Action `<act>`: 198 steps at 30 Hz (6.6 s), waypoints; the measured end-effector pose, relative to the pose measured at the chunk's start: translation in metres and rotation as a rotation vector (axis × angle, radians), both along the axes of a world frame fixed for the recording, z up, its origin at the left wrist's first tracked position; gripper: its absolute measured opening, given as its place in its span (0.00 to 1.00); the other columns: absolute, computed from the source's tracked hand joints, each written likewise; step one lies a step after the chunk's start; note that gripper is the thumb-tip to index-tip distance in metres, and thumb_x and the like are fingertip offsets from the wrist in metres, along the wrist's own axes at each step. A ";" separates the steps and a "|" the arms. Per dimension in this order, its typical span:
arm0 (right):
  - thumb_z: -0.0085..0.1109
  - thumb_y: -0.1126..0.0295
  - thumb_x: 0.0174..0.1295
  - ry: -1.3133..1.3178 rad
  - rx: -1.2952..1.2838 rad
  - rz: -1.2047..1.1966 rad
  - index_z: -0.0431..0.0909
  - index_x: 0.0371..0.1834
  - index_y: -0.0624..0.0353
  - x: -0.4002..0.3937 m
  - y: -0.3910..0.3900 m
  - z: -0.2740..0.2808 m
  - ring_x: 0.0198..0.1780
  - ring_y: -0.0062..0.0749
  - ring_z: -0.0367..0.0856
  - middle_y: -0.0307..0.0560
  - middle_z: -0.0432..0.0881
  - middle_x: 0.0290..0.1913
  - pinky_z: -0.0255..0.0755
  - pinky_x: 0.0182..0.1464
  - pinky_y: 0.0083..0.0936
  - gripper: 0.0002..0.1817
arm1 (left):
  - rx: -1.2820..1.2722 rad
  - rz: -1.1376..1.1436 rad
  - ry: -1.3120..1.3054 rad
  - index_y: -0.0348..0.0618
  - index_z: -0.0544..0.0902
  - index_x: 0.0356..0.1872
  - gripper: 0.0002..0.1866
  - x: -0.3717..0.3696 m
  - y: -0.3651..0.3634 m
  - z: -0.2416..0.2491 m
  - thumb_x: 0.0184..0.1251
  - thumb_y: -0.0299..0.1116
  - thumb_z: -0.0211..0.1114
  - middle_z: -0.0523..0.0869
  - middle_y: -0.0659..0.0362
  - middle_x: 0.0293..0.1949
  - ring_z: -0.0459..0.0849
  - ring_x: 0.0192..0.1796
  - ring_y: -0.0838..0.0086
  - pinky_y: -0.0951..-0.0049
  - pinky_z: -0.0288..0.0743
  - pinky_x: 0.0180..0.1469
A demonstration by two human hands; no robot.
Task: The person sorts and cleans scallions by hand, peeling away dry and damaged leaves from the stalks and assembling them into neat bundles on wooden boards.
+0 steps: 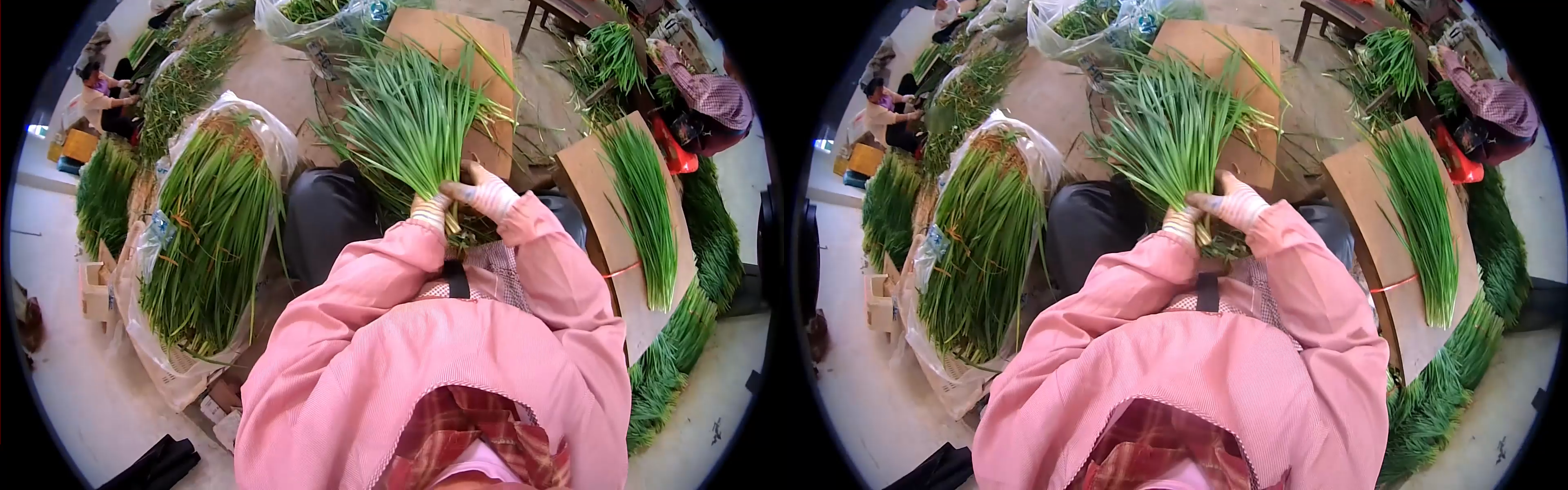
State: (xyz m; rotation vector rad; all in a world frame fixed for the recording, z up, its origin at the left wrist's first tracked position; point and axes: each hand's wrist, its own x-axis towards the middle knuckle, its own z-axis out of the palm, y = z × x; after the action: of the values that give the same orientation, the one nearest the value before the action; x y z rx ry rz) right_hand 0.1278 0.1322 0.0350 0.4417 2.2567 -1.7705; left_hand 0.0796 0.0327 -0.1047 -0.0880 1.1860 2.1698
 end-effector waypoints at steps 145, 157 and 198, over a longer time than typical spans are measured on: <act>0.55 0.65 0.53 -0.025 -0.419 -0.324 0.75 0.31 0.59 0.018 0.004 -0.082 0.25 0.17 0.68 0.34 0.74 0.23 0.64 0.29 0.16 0.09 | -0.160 0.180 -0.165 0.41 0.70 0.40 0.17 0.007 -0.017 0.039 0.48 0.27 0.65 0.78 0.53 0.37 0.78 0.34 0.68 0.69 0.74 0.37; 0.56 0.65 0.50 0.182 0.609 0.122 0.75 0.32 0.60 -0.016 0.068 -0.062 0.31 0.41 0.75 0.55 0.75 0.27 0.69 0.36 0.29 0.11 | 0.240 0.501 0.430 0.43 0.69 0.45 0.16 -0.094 -0.073 0.130 0.56 0.32 0.58 0.75 0.50 0.42 0.75 0.44 0.58 0.55 0.72 0.46; 0.54 0.77 0.47 0.693 0.797 -0.032 0.73 0.44 0.58 0.005 0.061 -0.029 0.31 0.45 0.76 0.53 0.76 0.30 0.70 0.33 0.28 0.17 | 0.196 -0.150 -0.495 0.54 0.71 0.31 0.10 -0.060 -0.038 0.062 0.53 0.41 0.63 0.68 0.68 0.13 0.60 0.09 0.81 0.80 0.52 0.11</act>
State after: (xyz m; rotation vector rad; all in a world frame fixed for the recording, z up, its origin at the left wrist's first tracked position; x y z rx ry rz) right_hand 0.1325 0.1932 0.0064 -0.0465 3.4306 -1.0335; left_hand 0.0198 -0.0057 -0.0423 -0.4122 0.6747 1.9638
